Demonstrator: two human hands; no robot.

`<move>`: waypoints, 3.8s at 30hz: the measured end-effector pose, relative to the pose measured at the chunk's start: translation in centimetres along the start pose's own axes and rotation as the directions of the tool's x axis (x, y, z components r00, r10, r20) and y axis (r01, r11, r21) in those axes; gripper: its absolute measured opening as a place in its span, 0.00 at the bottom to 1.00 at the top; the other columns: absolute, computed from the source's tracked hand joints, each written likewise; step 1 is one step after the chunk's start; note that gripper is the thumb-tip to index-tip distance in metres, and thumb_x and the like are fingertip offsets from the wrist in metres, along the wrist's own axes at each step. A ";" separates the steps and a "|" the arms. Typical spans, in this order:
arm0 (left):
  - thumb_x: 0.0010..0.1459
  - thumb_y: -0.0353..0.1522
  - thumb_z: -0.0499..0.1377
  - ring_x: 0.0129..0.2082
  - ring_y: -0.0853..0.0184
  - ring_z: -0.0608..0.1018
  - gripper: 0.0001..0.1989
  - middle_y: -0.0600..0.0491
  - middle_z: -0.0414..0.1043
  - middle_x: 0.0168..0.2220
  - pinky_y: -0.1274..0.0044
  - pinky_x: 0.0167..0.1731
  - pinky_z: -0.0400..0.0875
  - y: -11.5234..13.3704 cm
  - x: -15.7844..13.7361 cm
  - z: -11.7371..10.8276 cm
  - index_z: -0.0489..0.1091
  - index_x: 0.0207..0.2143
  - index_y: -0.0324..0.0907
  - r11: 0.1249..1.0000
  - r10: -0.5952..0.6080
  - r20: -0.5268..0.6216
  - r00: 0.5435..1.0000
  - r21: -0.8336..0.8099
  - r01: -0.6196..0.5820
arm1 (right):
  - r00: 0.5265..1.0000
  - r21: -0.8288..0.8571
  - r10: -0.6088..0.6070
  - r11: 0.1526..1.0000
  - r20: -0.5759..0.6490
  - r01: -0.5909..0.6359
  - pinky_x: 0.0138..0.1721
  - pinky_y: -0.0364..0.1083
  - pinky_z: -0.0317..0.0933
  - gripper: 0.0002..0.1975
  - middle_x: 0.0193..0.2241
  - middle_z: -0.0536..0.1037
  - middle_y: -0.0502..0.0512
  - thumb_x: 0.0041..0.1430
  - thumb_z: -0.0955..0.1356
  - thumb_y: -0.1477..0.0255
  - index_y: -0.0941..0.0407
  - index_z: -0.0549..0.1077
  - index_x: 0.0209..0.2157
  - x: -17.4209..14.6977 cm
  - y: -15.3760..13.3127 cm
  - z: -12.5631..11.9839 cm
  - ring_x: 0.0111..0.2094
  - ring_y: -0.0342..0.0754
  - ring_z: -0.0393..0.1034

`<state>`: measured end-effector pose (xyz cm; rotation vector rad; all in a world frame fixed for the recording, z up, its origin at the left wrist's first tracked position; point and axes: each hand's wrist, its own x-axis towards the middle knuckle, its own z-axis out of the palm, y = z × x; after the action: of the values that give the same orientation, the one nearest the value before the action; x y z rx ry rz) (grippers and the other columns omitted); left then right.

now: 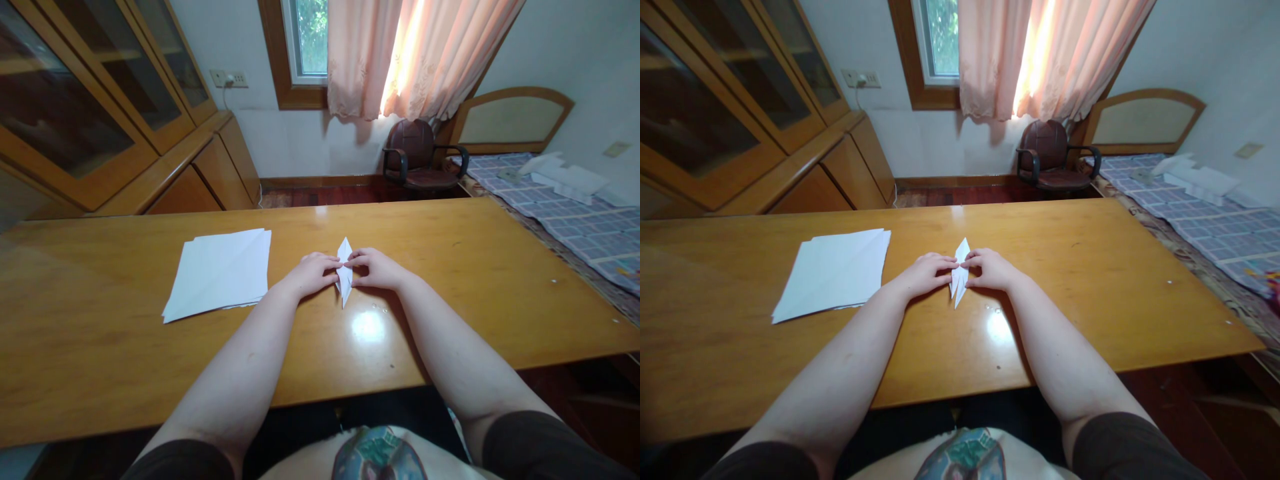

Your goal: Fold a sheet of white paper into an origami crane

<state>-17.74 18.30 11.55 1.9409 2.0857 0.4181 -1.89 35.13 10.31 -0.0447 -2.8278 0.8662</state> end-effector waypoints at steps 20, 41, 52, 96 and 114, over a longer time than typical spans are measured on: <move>0.53 0.34 0.58 0.42 0.58 0.74 0.18 0.49 0.74 0.40 0.69 0.43 0.65 3.6 1.0 2.3 0.67 0.47 0.43 0.907 -0.419 -0.222 0.881 -0.061 0.416 | 0.799 -0.051 0.555 0.813 -0.230 -0.580 0.31 0.42 0.56 0.10 0.32 0.76 0.53 0.48 0.71 0.65 0.55 0.75 0.32 1.3 -2.4 2.2 0.31 0.45 0.68; 0.49 0.30 0.59 0.32 0.68 0.75 0.14 0.53 0.73 0.32 0.77 0.34 0.68 2.9 1.7 3.4 0.67 0.41 0.41 0.810 -0.488 -0.272 0.830 -0.497 0.313 | 0.763 0.321 0.597 0.793 -0.246 -0.517 0.29 0.41 0.57 0.08 0.28 0.75 0.50 0.45 0.70 0.70 0.57 0.72 0.30 1.5 -2.2 2.8 0.27 0.41 0.67; 0.52 0.29 0.57 0.28 0.70 0.75 0.05 0.54 0.74 0.29 0.79 0.32 0.69 3.8 1.5 2.3 0.69 0.34 0.41 0.747 -0.557 -0.321 0.766 -0.597 0.293 | 0.780 0.427 0.599 0.762 -0.180 -0.487 0.24 0.41 0.50 0.11 0.18 0.67 0.45 0.45 0.68 0.63 0.57 0.68 0.22 1.3 -2.7 2.5 0.21 0.40 0.59; 0.61 0.33 0.50 0.44 0.62 0.72 0.14 0.49 0.76 0.41 0.69 0.49 0.61 6.7 0.0 0.6 0.73 0.44 0.45 0.971 -0.234 -0.384 0.893 -0.138 0.195 | 0.681 0.877 0.699 0.447 -0.217 -0.178 0.22 0.40 0.59 0.17 0.21 0.74 0.52 0.41 0.72 0.59 0.59 0.74 0.26 1.3 -4.8 2.1 0.23 0.42 0.67; 0.53 0.35 0.59 0.32 0.67 0.77 0.09 0.51 0.77 0.32 0.76 0.36 0.72 4.1 1.1 1.4 0.73 0.34 0.39 0.588 -0.585 -0.346 0.734 -0.804 0.090 | 0.750 0.943 0.649 0.314 -0.127 -0.112 0.33 0.45 0.65 0.12 0.24 0.75 0.50 0.37 0.72 0.67 0.57 0.70 0.25 1.6 -4.5 2.6 0.27 0.44 0.70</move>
<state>-13.51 19.68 11.77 0.8931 2.0133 1.6557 -3.83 30.09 10.90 -0.7410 -1.5032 2.0425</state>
